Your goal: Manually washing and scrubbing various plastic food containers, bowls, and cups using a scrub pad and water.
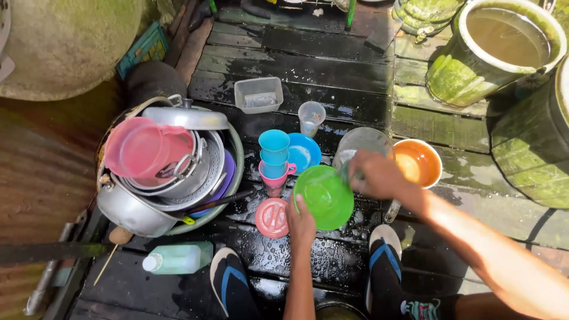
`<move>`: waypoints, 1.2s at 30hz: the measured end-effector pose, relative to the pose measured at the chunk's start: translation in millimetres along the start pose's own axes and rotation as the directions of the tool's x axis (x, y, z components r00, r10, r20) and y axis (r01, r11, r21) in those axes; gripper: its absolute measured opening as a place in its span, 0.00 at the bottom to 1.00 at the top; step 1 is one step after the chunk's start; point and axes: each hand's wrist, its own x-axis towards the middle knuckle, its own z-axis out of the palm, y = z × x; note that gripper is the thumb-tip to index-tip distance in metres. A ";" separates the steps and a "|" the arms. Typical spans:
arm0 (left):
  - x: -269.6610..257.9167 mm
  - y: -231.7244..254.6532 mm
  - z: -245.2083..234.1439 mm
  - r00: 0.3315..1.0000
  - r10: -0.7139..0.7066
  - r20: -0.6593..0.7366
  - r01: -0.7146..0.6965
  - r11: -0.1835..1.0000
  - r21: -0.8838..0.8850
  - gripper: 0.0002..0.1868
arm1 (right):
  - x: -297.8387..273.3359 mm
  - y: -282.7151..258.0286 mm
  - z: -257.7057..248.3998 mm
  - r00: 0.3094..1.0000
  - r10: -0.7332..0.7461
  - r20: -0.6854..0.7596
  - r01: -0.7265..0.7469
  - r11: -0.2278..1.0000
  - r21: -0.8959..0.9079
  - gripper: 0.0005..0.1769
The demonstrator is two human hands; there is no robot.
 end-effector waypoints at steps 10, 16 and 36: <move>104.8 87.6 13.2 0.853 0.521 -0.020 -0.509 0.840 0.187 0.25 | 3.8 -17.1 11.4 0.788 0.361 0.498 -0.613 0.532 0.584 0.52; 103.1 153.1 -14.4 0.837 0.545 -0.043 -0.485 0.776 0.404 0.27 | 70.0 10.5 77.2 0.702 0.371 0.608 -0.488 -0.373 0.790 0.35; 138.0 113.0 -61.2 0.893 0.425 0.150 -0.407 0.616 0.674 0.19 | 104.3 12.4 135.8 0.583 0.232 0.779 -0.630 -0.477 0.613 0.38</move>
